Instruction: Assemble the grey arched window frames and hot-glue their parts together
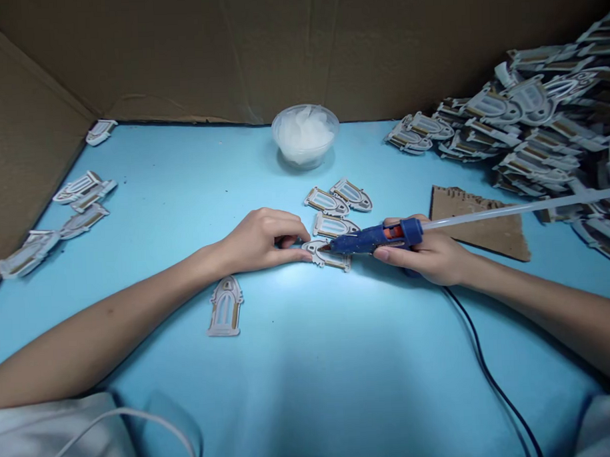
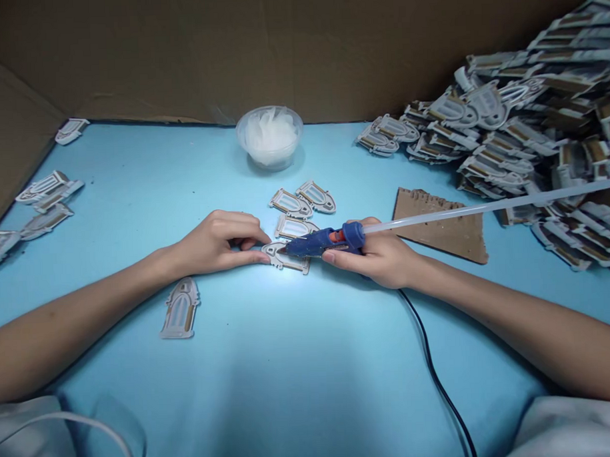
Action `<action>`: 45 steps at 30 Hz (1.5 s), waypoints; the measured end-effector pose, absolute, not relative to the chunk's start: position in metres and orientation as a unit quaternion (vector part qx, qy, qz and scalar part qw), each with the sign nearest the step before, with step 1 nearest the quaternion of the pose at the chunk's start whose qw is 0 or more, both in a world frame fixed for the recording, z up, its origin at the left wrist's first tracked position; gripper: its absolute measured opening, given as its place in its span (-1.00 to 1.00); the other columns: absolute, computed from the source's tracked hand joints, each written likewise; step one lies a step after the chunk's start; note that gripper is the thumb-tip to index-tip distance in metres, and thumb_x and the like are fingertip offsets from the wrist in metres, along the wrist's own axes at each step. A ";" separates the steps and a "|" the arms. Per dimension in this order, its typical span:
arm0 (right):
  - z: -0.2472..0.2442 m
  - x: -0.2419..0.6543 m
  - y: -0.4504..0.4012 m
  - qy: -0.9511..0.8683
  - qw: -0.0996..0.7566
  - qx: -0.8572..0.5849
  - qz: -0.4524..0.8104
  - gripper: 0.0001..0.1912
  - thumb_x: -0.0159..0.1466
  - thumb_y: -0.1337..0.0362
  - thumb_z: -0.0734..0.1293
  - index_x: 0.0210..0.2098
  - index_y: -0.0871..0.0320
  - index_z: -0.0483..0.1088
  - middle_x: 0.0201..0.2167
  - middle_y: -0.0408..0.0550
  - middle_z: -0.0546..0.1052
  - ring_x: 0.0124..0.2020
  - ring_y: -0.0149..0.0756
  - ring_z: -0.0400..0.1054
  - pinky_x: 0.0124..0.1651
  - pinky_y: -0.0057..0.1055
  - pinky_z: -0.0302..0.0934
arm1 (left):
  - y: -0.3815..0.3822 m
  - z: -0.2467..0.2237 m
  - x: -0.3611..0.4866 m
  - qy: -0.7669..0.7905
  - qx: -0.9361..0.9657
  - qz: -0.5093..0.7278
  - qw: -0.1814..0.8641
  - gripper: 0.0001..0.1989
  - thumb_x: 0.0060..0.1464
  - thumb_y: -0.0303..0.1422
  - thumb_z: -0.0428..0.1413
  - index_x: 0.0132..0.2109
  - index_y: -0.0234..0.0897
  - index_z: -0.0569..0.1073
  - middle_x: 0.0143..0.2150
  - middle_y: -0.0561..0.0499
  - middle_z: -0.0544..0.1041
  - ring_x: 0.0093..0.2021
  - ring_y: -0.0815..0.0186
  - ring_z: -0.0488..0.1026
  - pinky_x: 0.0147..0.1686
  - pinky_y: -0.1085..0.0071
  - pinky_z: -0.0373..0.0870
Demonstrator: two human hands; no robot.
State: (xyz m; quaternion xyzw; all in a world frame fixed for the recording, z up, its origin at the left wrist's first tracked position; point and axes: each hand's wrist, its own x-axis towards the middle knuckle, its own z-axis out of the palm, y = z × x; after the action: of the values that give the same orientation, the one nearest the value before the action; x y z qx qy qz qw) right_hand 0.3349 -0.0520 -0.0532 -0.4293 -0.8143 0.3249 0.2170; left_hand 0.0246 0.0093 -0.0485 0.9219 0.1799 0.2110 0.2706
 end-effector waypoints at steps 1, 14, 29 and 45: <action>-0.053 0.335 -0.052 -0.816 0.218 -0.426 0.325 -0.43 0.42 -0.08 0.26 -0.60 0.14 0.19 -0.64 -0.16 0.21 -0.58 -0.40 0.10 -0.41 -0.32 -0.07 | 0.009 -0.049 0.024 0.181 0.922 0.210 0.272 -0.66 0.31 -0.11 0.21 -0.24 -0.33 0.57 -0.47 0.08 0.36 -0.46 0.43 0.29 -0.40 0.44 0.20; -0.054 0.336 -0.051 -0.818 0.216 -0.421 0.327 -0.42 0.42 -0.08 0.25 -0.60 0.14 0.19 -0.64 -0.16 0.21 -0.58 -0.40 0.09 -0.40 -0.32 -0.06 | 0.010 -0.048 0.025 0.184 0.922 0.205 0.274 -0.67 0.31 -0.11 0.21 -0.23 -0.33 0.58 -0.47 0.09 0.36 -0.46 0.43 0.29 -0.40 0.44 0.20; -0.043 0.329 -0.054 -0.764 0.206 -0.452 0.412 -0.46 0.37 -0.16 0.29 -0.52 0.14 0.40 -0.62 -0.12 0.31 -0.56 -0.35 0.18 -0.47 -0.36 0.02 | 0.010 -0.047 0.026 0.185 0.920 0.203 0.280 -0.66 0.30 -0.11 0.21 -0.24 -0.32 0.58 -0.48 0.08 0.36 -0.47 0.42 0.30 -0.40 0.46 0.21; -0.043 0.319 -0.051 -0.506 0.448 -0.475 0.564 -0.50 0.20 -0.16 0.49 -0.44 0.20 0.49 -0.50 0.06 0.55 -0.53 -0.32 0.34 -0.50 -0.39 0.17 | 0.008 -0.046 0.022 0.136 0.943 0.195 0.234 -0.58 0.21 -0.51 0.03 0.15 -0.27 0.58 -0.24 -0.03 0.54 -0.39 0.40 0.37 -0.38 0.47 0.24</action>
State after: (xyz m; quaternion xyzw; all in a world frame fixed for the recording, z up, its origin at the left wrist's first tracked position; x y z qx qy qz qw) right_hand 0.3192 -0.0513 -0.0431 -0.4746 -0.5058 0.5643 0.4478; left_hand 0.0224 0.0079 -0.0459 0.9427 0.1358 0.1950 0.2341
